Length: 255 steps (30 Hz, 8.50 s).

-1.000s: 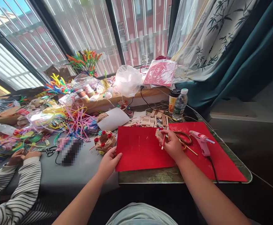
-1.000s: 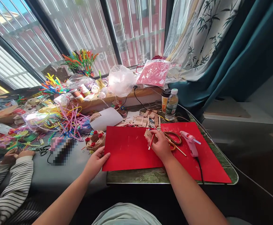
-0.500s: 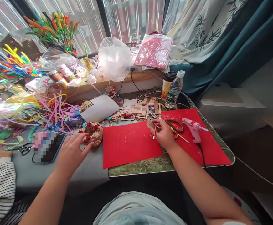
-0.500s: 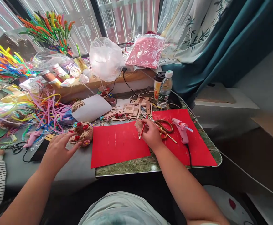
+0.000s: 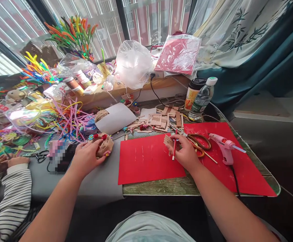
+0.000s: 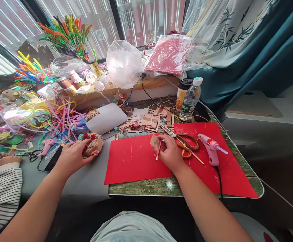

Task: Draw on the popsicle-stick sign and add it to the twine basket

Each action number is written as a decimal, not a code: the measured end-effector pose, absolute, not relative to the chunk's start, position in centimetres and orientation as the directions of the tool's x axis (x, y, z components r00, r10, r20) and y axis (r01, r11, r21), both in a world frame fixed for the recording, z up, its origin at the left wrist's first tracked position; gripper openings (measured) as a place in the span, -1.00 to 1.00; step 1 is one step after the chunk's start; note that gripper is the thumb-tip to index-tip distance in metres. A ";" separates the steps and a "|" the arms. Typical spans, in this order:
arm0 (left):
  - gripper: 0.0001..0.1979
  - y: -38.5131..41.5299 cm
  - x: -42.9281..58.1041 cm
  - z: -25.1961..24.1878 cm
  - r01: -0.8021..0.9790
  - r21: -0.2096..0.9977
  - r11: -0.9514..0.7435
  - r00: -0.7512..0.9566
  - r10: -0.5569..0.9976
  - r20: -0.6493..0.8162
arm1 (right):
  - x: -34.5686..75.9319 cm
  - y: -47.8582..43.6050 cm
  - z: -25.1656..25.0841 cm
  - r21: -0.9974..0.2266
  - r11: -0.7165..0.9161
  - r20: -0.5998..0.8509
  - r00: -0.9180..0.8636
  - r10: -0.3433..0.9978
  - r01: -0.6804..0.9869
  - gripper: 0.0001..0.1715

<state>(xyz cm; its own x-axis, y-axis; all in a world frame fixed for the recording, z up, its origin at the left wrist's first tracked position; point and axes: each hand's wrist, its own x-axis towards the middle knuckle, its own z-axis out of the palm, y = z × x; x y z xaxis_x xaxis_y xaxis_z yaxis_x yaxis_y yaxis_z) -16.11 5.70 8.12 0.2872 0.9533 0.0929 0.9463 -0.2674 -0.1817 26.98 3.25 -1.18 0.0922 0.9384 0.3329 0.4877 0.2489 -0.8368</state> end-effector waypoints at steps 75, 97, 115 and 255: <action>-0.25 -0.1 6.6 1.4 0.701 -0.073 -0.709 0.698 0.703 -0.134 | 22.9 8.4 -3.5 -0.995 -0.072 -0.080 0.124 0.989 -0.065 -0.69; -0.48 -0.5 5.2 2.3 0.676 -0.031 -0.736 0.722 0.670 -0.170 | 22.9 8.8 -3.3 -0.994 -0.113 -0.113 0.152 0.982 -0.008 -0.68; -0.49 -2.2 6.1 0.7 0.681 -0.093 -0.727 0.702 0.683 -0.201 | 22.3 4.8 0.6 -0.983 -0.153 -0.158 -0.043 0.987 0.097 -0.77; -0.41 -0.8 5.4 0.5 0.672 -0.061 -0.738 0.728 0.673 -0.128 | 21.5 5.0 -2.2 -0.983 -0.169 -0.161 0.099 0.982 0.077 -0.66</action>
<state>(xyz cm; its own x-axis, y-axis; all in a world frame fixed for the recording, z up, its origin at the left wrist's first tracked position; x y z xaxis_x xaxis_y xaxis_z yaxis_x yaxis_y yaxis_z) 5.44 -0.84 0.55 0.7281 0.6733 -0.1284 0.6718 -0.7382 -0.0613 21.47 4.97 -2.23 0.0992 0.9819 -0.1612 0.0772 -0.1691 -0.9826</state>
